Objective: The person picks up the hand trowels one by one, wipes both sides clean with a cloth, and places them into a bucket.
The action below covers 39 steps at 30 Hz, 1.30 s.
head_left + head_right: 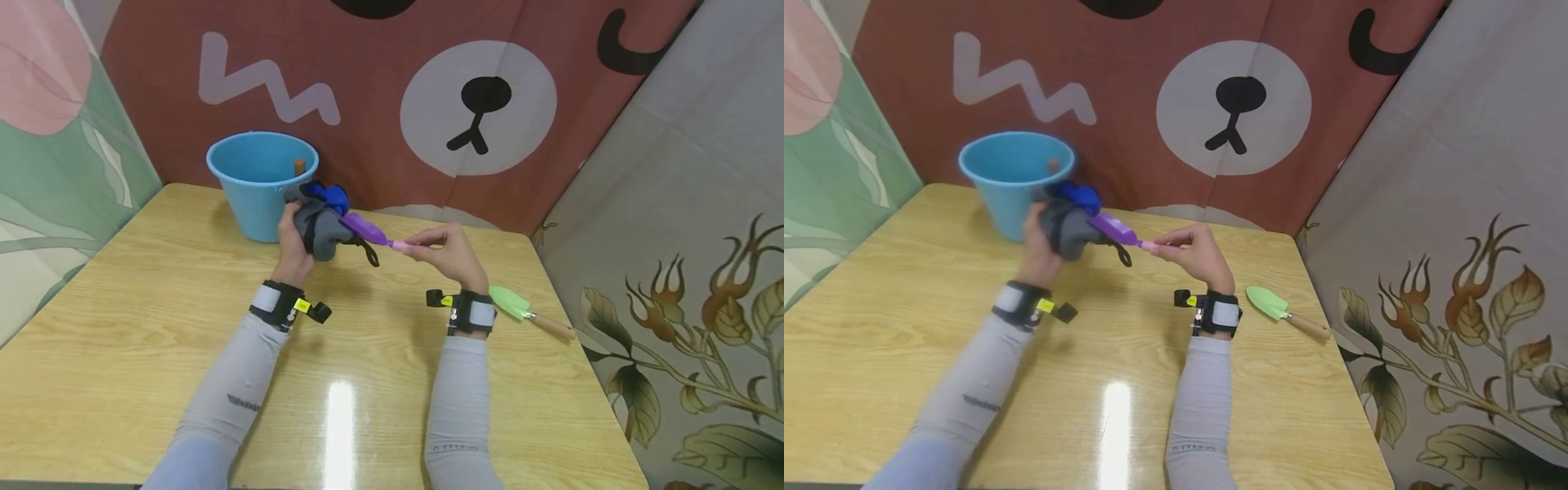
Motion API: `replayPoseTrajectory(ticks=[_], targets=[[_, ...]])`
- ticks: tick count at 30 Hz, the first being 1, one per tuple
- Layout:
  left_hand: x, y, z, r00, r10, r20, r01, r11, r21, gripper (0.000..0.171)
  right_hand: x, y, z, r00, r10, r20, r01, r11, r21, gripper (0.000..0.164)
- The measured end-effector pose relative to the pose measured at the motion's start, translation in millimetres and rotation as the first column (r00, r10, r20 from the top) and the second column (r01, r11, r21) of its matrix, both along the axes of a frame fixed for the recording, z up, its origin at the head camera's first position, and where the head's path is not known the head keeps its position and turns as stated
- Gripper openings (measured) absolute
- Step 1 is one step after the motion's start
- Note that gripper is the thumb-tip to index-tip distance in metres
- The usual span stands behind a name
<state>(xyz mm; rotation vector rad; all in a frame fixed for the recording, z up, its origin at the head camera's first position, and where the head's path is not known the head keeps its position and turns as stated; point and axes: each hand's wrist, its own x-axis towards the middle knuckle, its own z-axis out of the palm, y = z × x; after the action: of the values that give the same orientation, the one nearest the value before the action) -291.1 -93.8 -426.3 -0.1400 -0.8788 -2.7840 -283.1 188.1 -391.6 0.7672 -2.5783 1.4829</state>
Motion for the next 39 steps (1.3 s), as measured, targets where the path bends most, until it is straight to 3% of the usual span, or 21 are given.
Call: replayPoseTrajectory(ticks=[8,13,18,25,30,39], targets=[[1.8,17,-5.8,0.997,-0.079,-0.012,0.078,0.995,-0.061,0.022,-1.7,4,-1.0,0.997,-0.051,-0.062,0.043,0.991,-0.127,0.022],[5.8,34,-10.8,0.989,-0.148,0.02,0.149,0.986,-0.076,0.027,-2.9,0,0.3,0.992,-0.068,-0.109,0.054,0.99,-0.13,0.021],[10.5,48,-15.5,0.982,-0.186,0.046,0.19,0.977,-0.1,0.031,-4.7,-5,0.5,0.993,-0.075,-0.089,0.063,0.989,-0.131,0.023],[15.0,59,-22.5,0.974,-0.218,0.062,0.225,0.964,-0.14,0.034,-5.3,-11,1.5,0.994,-0.094,-0.053,0.087,0.989,-0.122,0.025],[17.0,63,-25.9,0.971,-0.231,0.067,0.24,0.957,-0.166,0.035,11.3,-22,17.9,0.996,-0.071,-0.052,0.066,0.993,-0.103,0.023],[11.2,59,-25.6,0.975,-0.199,0.097,0.209,0.972,-0.104,0.03,15.7,-30,23.1,0.999,-0.018,-0.044,0.015,0.997,-0.07,0.021]])
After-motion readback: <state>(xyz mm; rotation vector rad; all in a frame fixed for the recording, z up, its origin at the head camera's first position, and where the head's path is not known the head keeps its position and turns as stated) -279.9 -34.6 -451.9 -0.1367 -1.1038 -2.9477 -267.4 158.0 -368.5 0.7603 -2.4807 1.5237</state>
